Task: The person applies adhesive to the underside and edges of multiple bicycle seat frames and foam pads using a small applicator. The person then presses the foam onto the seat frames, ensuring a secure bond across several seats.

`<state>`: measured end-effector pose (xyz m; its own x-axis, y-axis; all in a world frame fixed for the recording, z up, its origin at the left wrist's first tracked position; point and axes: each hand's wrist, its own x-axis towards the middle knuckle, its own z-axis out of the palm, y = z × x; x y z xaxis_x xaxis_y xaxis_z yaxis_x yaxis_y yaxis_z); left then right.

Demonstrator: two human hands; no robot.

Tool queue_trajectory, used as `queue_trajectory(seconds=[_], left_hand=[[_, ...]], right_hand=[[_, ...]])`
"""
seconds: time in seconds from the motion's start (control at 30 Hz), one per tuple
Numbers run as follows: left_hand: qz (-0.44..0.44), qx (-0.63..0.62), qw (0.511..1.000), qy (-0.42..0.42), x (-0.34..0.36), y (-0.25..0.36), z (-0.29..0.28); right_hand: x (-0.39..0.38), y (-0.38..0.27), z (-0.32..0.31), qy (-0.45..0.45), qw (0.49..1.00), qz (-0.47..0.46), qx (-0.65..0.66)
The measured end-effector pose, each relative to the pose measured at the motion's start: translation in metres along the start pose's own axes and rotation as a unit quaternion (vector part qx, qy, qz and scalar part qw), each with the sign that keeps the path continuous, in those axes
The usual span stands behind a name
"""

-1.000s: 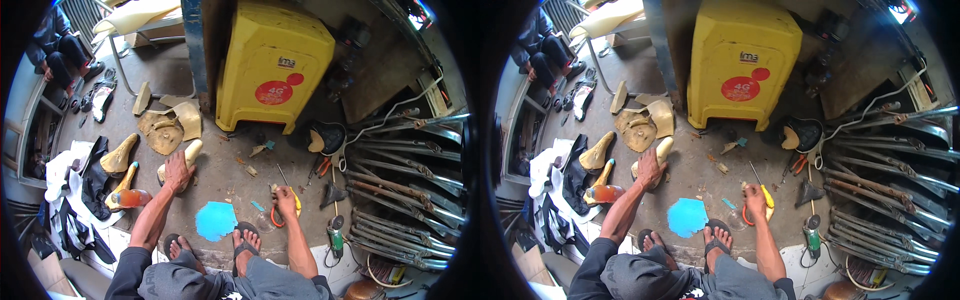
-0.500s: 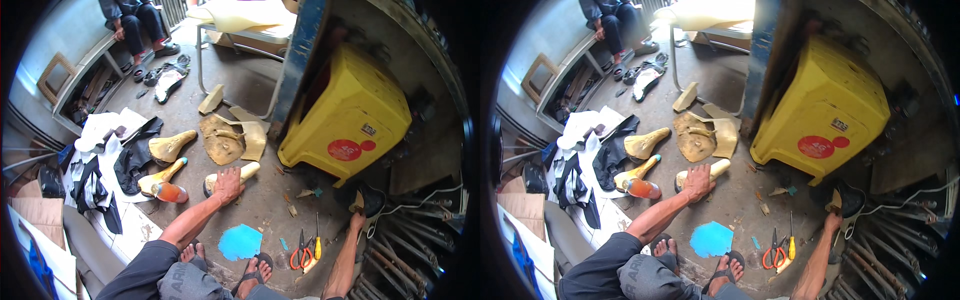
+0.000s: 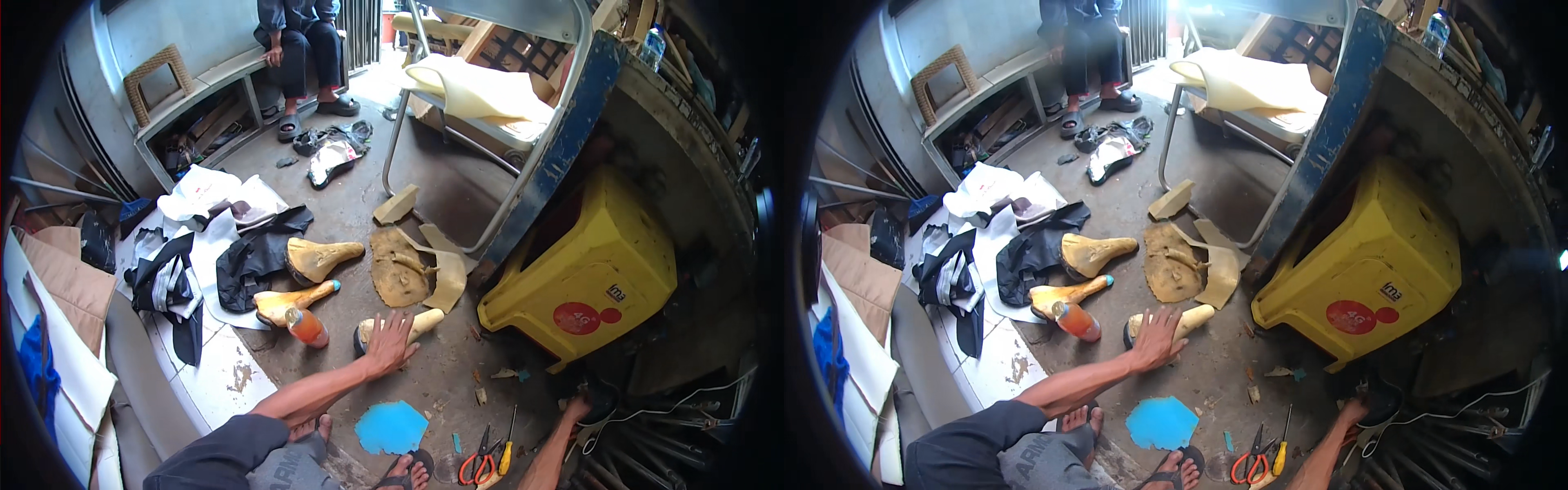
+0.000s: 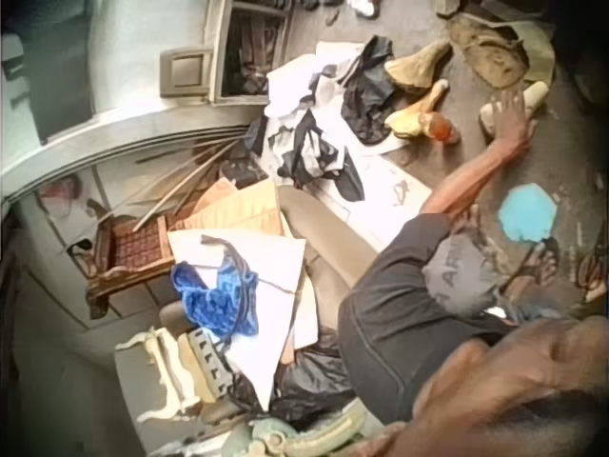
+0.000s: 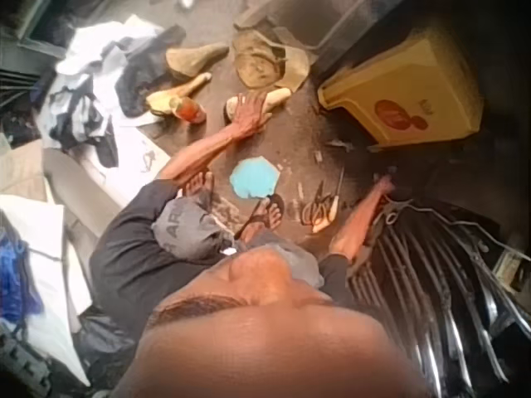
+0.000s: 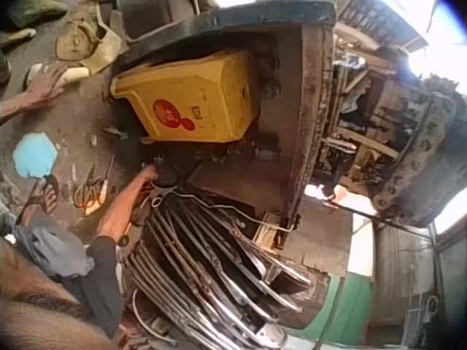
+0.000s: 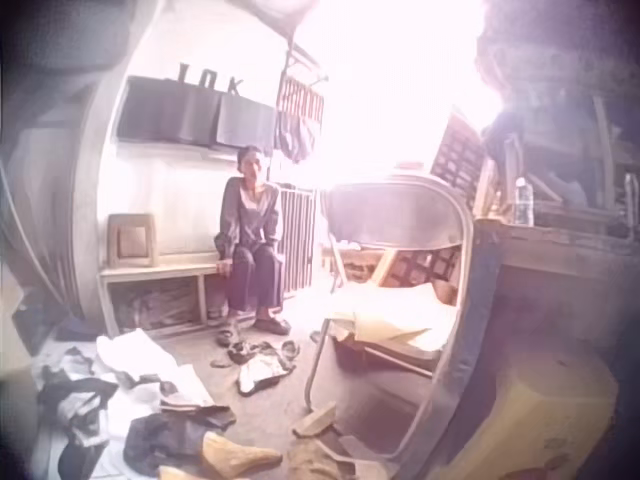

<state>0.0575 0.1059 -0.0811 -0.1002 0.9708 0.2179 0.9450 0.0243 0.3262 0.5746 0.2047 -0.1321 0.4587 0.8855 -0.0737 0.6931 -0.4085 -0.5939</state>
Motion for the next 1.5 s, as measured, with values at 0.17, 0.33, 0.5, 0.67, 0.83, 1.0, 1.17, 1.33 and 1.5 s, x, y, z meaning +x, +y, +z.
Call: queue_trajectory(seconds=[0.17, 0.33, 0.5, 0.67, 0.83, 1.0, 1.17, 1.33, 1.5], left_hand=[[-0.013, -0.191, 0.98, -0.045, -0.061, 0.009, -0.032], [-0.023, -0.194, 0.979, 0.05, -0.056, 0.025, -0.055], [-0.052, -0.279, 0.957, -0.062, -0.076, 0.017, -0.049], [-0.133, -0.513, 0.795, -0.294, -0.083, 0.085, -0.032], [-0.344, -0.743, 0.443, -0.364, -0.115, 0.066, 0.027], [-0.336, -0.753, 0.411, -0.388, -0.109, 0.052, 0.034], [-0.396, -0.626, 0.563, -0.366, -0.111, 0.047, 0.029], [-0.348, -0.454, 0.769, -0.284, -0.131, 0.021, 0.023], [-0.369, -0.491, 0.768, -0.183, -0.155, -0.01, 0.009]], right_hand=[[0.054, 0.033, -0.01, 0.007, 0.995, -0.093, 0.047], [0.076, 0.035, -0.041, 0.077, 0.959, -0.263, -0.068], [-0.05, -0.062, -0.022, 0.087, 0.994, -0.069, -0.003], [-0.193, -0.121, -0.047, 0.117, 0.972, -0.202, 0.032], [-0.334, -0.168, 0.014, -0.404, 0.877, -0.036, 0.258], [-0.331, -0.146, 0.015, -0.481, 0.825, -0.023, 0.296], [-0.312, -0.141, 0.002, -0.343, 0.874, 0.048, 0.341], [-0.311, -0.151, -0.001, -0.262, 0.886, 0.098, 0.369], [-0.308, -0.138, -0.007, -0.249, 0.881, 0.118, 0.385]])
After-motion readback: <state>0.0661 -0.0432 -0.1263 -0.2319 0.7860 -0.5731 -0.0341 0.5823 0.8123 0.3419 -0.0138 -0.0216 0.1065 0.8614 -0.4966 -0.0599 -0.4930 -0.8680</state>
